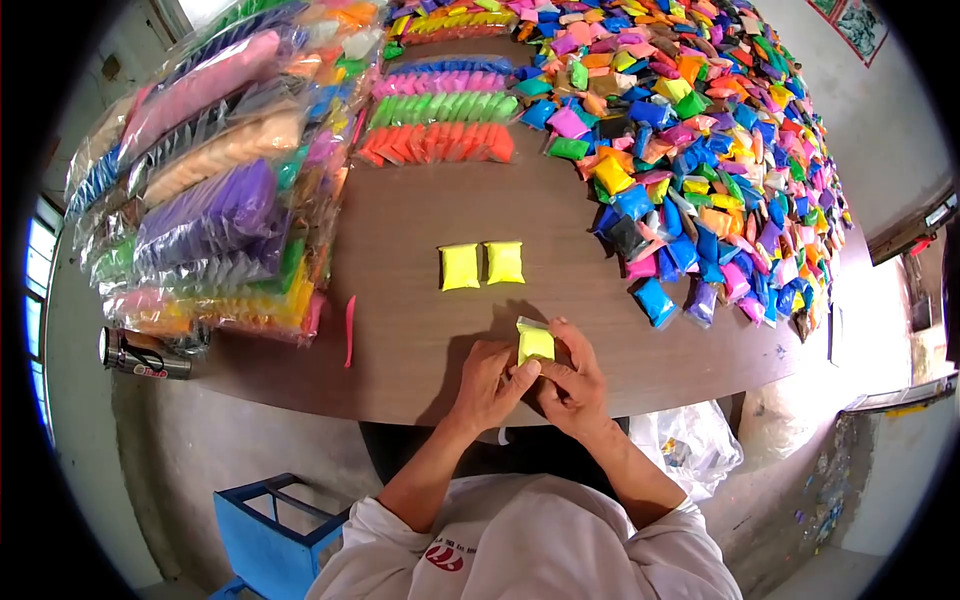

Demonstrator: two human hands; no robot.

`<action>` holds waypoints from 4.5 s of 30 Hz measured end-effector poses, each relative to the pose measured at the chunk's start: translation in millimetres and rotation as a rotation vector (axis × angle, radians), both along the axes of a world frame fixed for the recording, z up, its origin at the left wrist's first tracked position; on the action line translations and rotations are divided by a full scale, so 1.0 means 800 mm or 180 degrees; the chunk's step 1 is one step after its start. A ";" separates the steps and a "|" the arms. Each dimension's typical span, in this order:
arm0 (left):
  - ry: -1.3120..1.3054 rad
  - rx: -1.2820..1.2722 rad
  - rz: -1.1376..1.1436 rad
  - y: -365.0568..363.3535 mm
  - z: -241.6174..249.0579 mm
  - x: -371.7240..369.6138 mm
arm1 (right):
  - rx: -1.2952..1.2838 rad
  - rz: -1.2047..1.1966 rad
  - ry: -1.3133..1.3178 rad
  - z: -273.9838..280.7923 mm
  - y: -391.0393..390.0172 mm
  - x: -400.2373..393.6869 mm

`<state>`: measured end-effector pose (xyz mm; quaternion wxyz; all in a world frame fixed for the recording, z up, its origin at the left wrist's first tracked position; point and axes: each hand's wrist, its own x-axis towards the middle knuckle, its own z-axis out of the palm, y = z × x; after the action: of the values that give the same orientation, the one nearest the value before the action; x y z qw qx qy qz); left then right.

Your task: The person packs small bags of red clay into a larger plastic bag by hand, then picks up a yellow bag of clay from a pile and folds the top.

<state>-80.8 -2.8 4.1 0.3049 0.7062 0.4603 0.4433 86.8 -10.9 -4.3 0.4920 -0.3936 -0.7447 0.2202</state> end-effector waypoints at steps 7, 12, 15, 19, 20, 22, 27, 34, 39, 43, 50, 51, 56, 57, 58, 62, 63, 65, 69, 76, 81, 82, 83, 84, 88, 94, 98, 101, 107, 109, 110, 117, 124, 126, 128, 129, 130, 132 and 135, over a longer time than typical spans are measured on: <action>-0.0165 -0.0076 0.0131 -0.002 -0.016 0.000 | -0.1870 -0.0428 0.2255 0.010 0.006 0.012; -0.0205 -0.0093 0.0063 -0.002 -0.009 0.001 | -0.3383 -0.0009 0.2183 0.031 0.012 0.011; -0.0088 -0.0134 -0.0031 -0.002 -0.011 0.000 | -0.3557 0.0191 0.2077 0.031 0.008 -0.005; 0.0226 -0.0437 -0.0189 -0.004 -0.011 -0.008 | -0.2918 0.0292 0.2798 0.009 0.010 -0.013; 0.0228 -0.0440 -0.0187 -0.004 -0.012 -0.008 | -0.2855 0.0364 0.2679 0.009 0.011 -0.010; 0.0080 -0.0089 -0.0033 -0.001 -0.014 -0.003 | -0.2814 0.0360 0.2466 0.007 0.011 -0.004; -0.0015 -0.0095 -0.0047 0.000 -0.014 -0.004 | -0.2795 0.0289 0.2021 0.019 0.011 0.000; -0.0046 -0.0081 -0.0164 0.001 -0.008 -0.002 | -0.2650 0.0374 0.1960 0.017 0.013 -0.003; -0.0141 -0.0166 0.0003 -0.002 -0.003 0.001 | -0.2013 0.0033 0.1267 0.011 0.003 -0.012; -0.0186 -0.0605 -0.0105 -0.003 -0.015 -0.008 | -0.2729 0.0064 0.2014 -0.010 -0.014 -0.011; -0.0403 -0.0548 0.0113 -0.005 -0.015 -0.004 | -0.3193 0.0214 0.2421 0.021 0.005 0.010; -0.0375 -0.0526 0.0103 -0.004 -0.013 -0.003 | -0.3286 0.0177 0.2544 0.018 0.011 0.017; -0.0326 -0.0592 0.0031 -0.004 -0.013 -0.007 | -0.3243 0.0667 0.2298 0.014 0.025 0.031; -0.0335 -0.0613 0.0018 -0.004 -0.013 -0.007 | -0.3277 0.0645 0.2200 0.016 0.024 0.031; -0.0345 -0.0633 0.0005 -0.004 -0.013 -0.008 | -0.3310 0.0624 0.2102 0.017 0.024 0.031; -0.0612 -0.0849 0.0017 -0.007 -0.005 -0.009 | -0.3331 0.0614 0.2130 0.019 0.015 0.031; -0.0623 -0.0890 -0.0033 -0.007 -0.006 -0.010 | -0.3337 0.0614 0.2091 0.020 0.013 0.031; -0.0629 -0.0931 -0.0091 -0.006 -0.006 -0.011 | -0.3339 0.0610 0.2060 0.020 0.012 0.031; -0.0494 -0.0845 -0.0084 -0.005 -0.006 -0.010 | -0.3314 0.0666 0.2090 0.015 0.014 0.033; -0.0350 -0.0714 -0.0056 -0.005 -0.006 -0.009 | -0.3023 0.0537 0.1389 0.018 0.018 0.033; -0.0173 -0.0789 -0.0170 -0.003 -0.007 -0.014 | -0.2642 0.0598 0.0944 0.025 0.029 0.029; -0.0075 -0.0937 -0.0228 -0.002 -0.006 -0.016 | -0.2603 0.0593 0.0919 0.031 0.032 0.027; -0.0075 -0.0943 -0.0226 -0.002 -0.005 -0.017 | -0.2610 0.0595 0.0920 0.036 0.035 0.026; -0.0106 -0.0944 -0.0226 -0.002 -0.004 -0.017 | -0.2686 0.0592 0.0873 0.040 0.039 0.025; -0.0371 -0.0685 -0.0166 -0.002 -0.009 -0.012 | -0.2879 0.0738 0.0669 0.045 0.051 0.027; -0.0197 -0.0782 -0.0320 -0.002 -0.011 -0.016 | -0.2929 0.0787 0.0783 0.038 0.052 0.035; -0.0031 -0.0893 -0.0292 -0.002 -0.014 -0.016 | -0.3468 0.0783 0.1340 0.043 0.047 0.045; -0.0155 -0.0820 -0.0239 -0.003 -0.012 -0.013 | -0.3527 0.0820 0.1532 0.035 0.042 0.048; -0.0187 -0.0873 -0.0224 -0.004 -0.011 -0.014 | -0.3571 0.0853 0.1538 0.022 0.034 0.046; -0.0166 -0.0772 -0.0197 -0.003 -0.012 -0.012 | -0.3443 0.0708 0.1218 0.026 0.033 0.043; -0.0163 -0.0772 -0.0202 -0.003 -0.012 -0.012 | -0.3441 0.0704 0.1222 0.026 0.033 0.043; -0.0095 -0.0698 -0.0216 -0.002 -0.015 -0.013 | -0.2915 0.0574 0.1298 0.031 0.034 0.027; -0.0021 -0.0668 -0.0210 -0.001 -0.015 -0.014 | -0.2213 0.0583 0.0477 0.026 0.049 0.025; -0.0015 -0.0666 -0.0217 0.000 -0.012 -0.013 | -0.2131 0.0513 0.0361 0.024 0.050 0.023; -0.0010 -0.0666 -0.0219 0.001 -0.010 -0.013 | -0.2049 0.0447 0.0244 0.020 0.051 0.020; 0.0063 -0.0685 -0.0228 0.001 -0.010 -0.013 | -0.1827 0.0431 0.0170 0.019 0.052 0.018; 0.0135 -0.0704 -0.0238 0.001 -0.010 -0.012 | -0.1606 0.0414 0.0097 0.018 0.053 0.018; 0.0182 -0.0702 -0.0215 0.001 -0.009 -0.010 | -0.1630 0.0385 0.0101 0.019 0.053 0.019; -0.0008 -0.0647 -0.0092 -0.002 -0.017 -0.009 | -0.1466 0.0039 0.0108 0.008 0.063 0.033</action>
<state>-88.3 -4.3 -9.1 0.3819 0.6776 0.4923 0.3907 113.2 39.8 2.1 0.4002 -0.4872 -0.6688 0.3940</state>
